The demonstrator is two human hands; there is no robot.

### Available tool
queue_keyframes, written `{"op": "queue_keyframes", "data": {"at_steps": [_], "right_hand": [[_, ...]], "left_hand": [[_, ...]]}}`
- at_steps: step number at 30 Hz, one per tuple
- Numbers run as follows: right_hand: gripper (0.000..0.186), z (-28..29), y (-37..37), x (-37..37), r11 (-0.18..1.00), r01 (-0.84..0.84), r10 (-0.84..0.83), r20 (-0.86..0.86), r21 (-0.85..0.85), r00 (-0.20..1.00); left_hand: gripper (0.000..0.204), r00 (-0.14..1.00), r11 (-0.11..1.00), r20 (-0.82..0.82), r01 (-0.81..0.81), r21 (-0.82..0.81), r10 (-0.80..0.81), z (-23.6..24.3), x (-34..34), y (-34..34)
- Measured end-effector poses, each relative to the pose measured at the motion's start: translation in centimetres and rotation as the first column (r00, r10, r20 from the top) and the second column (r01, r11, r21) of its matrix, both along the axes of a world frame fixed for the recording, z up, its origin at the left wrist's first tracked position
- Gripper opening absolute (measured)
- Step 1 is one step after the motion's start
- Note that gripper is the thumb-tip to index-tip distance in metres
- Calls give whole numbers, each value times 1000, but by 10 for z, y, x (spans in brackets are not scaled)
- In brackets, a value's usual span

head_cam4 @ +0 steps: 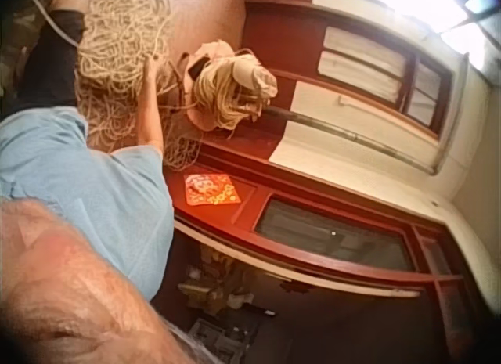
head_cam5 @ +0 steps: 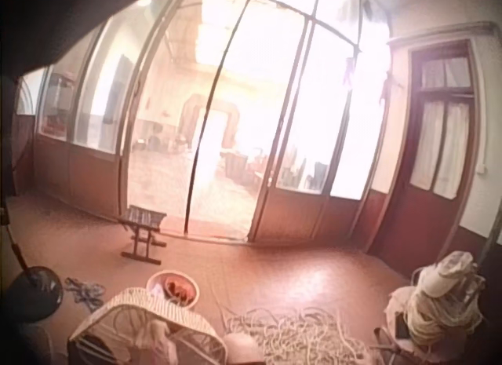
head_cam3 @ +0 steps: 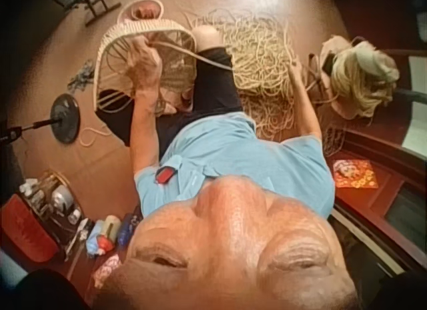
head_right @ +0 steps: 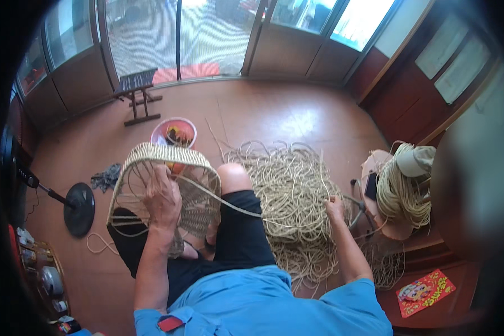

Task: The recorder is weaving a basket or similar craft object using natural fibers by hand.

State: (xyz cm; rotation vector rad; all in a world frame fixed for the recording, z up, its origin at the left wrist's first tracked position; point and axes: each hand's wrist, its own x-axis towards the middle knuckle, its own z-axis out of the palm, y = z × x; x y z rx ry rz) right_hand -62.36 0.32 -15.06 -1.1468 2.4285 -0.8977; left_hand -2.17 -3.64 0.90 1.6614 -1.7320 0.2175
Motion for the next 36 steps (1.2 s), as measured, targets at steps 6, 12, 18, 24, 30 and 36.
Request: {"op": "queue_keyframes", "data": {"at_steps": [6,12,18,24,30,36], "right_hand": [[48,30,-12,84,933,-345,319,-213,-100,924],[24,146,-17,280,636,-587,563,-219,-500,797],[24,161,-15,410,345,-708,762,-257,-616,594],[23,155,-30,483,283,-797,689,-464,-534,556],[15,147,-45,487,284,-792,628,-520,-540,579],[15,146,-43,488,336,-704,547,-479,-626,687]], "left_hand": [[8,968,992,-219,118,-45,-125,18,-7,-3],[19,792,985,-588,163,-56,-164,9,-7,13],[15,24,893,-985,425,-147,-173,20,37,38],[23,9,938,-997,340,-70,-78,43,80,89],[28,77,997,-997,-80,-9,-3,52,209,173],[24,-45,826,-968,-513,233,245,50,455,422]]}}
